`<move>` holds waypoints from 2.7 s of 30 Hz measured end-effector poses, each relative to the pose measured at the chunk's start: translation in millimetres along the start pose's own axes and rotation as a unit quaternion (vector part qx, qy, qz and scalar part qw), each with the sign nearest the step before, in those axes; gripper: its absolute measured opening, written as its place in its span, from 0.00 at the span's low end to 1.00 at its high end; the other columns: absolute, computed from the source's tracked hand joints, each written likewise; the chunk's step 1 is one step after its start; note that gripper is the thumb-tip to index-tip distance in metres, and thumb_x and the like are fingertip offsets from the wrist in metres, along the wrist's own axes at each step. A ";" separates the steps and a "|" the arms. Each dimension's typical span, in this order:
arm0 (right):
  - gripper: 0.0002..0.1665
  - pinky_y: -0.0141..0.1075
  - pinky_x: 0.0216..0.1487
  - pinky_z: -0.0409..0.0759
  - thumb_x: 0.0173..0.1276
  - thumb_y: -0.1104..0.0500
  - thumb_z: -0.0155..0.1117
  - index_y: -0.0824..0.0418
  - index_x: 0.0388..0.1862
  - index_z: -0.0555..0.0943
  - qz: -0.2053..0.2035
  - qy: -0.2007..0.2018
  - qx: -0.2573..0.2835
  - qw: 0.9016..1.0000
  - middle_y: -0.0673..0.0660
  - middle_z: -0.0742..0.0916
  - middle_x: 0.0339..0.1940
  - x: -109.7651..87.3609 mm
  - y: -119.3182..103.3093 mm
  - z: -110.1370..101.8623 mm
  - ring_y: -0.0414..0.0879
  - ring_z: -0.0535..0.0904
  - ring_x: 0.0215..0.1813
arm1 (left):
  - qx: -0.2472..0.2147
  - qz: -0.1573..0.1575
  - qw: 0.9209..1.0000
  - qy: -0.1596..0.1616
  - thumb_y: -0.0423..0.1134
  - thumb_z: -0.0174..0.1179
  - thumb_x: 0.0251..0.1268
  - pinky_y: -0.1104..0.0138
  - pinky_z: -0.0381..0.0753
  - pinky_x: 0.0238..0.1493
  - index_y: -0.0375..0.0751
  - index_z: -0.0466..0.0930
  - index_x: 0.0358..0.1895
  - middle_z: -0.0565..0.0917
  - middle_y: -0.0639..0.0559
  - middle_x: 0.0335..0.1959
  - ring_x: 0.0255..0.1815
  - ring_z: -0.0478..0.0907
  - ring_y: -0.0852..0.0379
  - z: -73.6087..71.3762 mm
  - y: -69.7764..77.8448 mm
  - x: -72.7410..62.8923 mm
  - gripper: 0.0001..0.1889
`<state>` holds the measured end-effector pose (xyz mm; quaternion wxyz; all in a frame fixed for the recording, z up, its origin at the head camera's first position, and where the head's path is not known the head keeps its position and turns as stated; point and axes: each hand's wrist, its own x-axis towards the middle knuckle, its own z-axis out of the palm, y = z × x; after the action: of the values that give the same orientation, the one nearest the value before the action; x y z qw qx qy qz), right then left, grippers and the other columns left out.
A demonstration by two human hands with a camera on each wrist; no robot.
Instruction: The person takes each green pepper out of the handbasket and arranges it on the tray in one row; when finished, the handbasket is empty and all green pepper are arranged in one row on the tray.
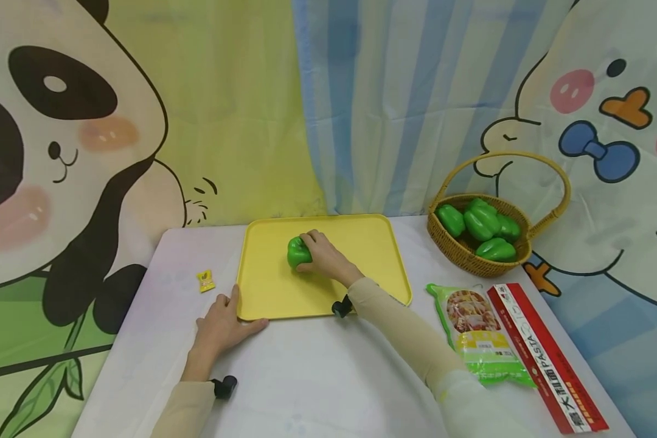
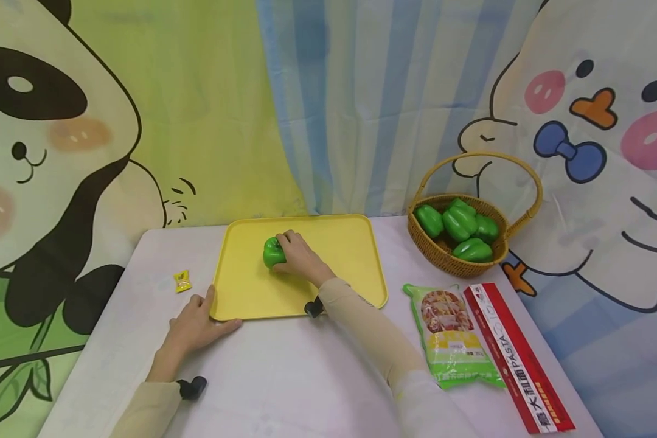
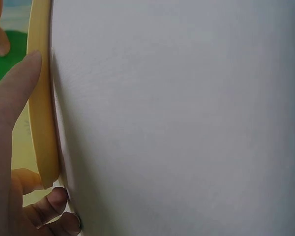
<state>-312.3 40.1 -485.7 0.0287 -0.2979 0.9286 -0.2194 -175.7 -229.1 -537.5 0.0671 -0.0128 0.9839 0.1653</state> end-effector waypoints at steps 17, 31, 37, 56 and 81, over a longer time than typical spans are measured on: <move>0.47 0.36 0.62 0.79 0.65 0.42 0.71 0.63 0.74 0.65 -0.059 0.005 -0.081 0.995 0.60 0.75 0.64 59.8 -67.8 39.2 0.48 0.75 0.60 | 0.001 -0.001 1.000 0.000 0.81 0.59 0.48 0.30 0.70 0.46 0.35 0.48 0.80 0.72 0.35 0.52 0.46 0.74 0.44 0.9 1.4 2.1 0.67; 0.46 0.33 0.62 0.77 0.66 0.39 0.68 0.60 0.74 0.64 -0.058 -0.001 -0.097 0.994 0.57 0.75 0.64 68.9 -97.1 51.6 0.45 0.74 0.59 | 0.001 0.003 1.000 0.008 0.83 0.59 0.45 0.30 0.71 0.43 0.40 0.48 0.81 0.73 0.38 0.50 0.44 0.74 0.46 -0.4 1.3 1.7 0.67; 0.46 0.34 0.62 0.77 0.66 0.39 0.68 0.58 0.74 0.65 -0.046 -0.001 -0.090 0.995 0.57 0.73 0.67 69.4 -99.0 52.3 0.45 0.72 0.61 | 0.002 -0.001 1.000 0.005 0.82 0.59 0.46 0.27 0.71 0.46 0.40 0.47 0.81 0.73 0.37 0.51 0.45 0.74 0.45 0.0 0.9 1.5 0.67; 0.58 0.44 0.73 0.71 0.58 0.29 0.70 0.56 0.78 0.61 -0.043 0.034 -0.143 0.988 0.58 0.70 0.74 61.5 -101.8 38.3 0.54 0.68 0.74 | 0.007 -0.002 1.000 -0.002 0.83 0.57 0.47 0.25 0.69 0.49 0.39 0.47 0.81 0.73 0.36 0.53 0.49 0.74 0.42 -1.8 2.3 1.0 0.67; 0.54 0.52 0.75 0.67 0.64 0.31 0.65 0.58 0.78 0.60 -0.026 0.091 -0.136 0.986 0.59 0.71 0.74 -1.8 -40.2 -44.8 0.56 0.65 0.76 | -0.002 0.006 1.000 -0.011 0.83 0.57 0.47 0.22 0.66 0.51 0.36 0.42 0.81 0.73 0.33 0.53 0.48 0.75 0.40 0.5 -2.9 4.8 0.69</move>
<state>-297.3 29.4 -428.4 -0.1022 -0.3022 0.9404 -0.1180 -180.2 -231.7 -539.6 0.0770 -0.0053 0.9827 0.1682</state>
